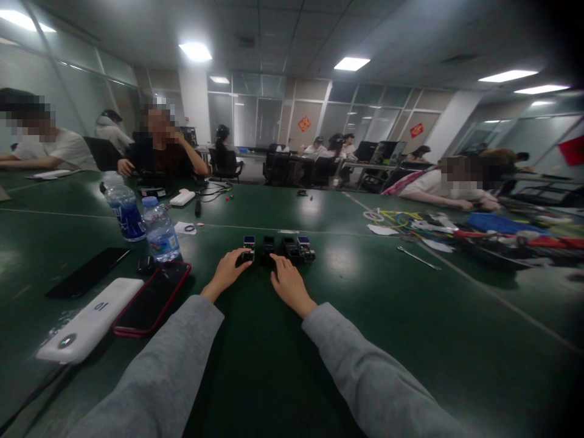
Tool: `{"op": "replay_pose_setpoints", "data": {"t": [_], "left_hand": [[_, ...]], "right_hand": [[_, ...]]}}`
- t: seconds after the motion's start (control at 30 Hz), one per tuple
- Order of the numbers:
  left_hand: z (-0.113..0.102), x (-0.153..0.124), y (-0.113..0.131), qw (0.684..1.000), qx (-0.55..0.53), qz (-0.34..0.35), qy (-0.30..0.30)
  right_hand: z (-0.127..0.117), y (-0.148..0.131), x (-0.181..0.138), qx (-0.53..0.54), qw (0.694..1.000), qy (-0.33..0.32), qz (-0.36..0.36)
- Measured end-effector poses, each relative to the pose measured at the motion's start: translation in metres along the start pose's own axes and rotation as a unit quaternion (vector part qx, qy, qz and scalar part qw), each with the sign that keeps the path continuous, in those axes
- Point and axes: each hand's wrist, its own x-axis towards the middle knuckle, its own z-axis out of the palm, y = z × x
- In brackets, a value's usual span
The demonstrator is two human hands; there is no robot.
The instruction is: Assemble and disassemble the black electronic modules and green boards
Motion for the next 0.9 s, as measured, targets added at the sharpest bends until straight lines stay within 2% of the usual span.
{"op": "replay_pose_setpoints", "data": {"t": [0.23,0.9], "left_hand": [[-0.0017,0.0009,0.0021,1.000,-0.001,0.001,-0.004],[0.0004,0.0015,0.0014,1.000,0.000,-0.007,0.003]], "right_hand": [[0.0067,0.0059,-0.0013,0.041,0.999,-0.001,0.008],[0.0062,0.0059,-0.0021,0.054,0.998,-0.027,0.016]]}}
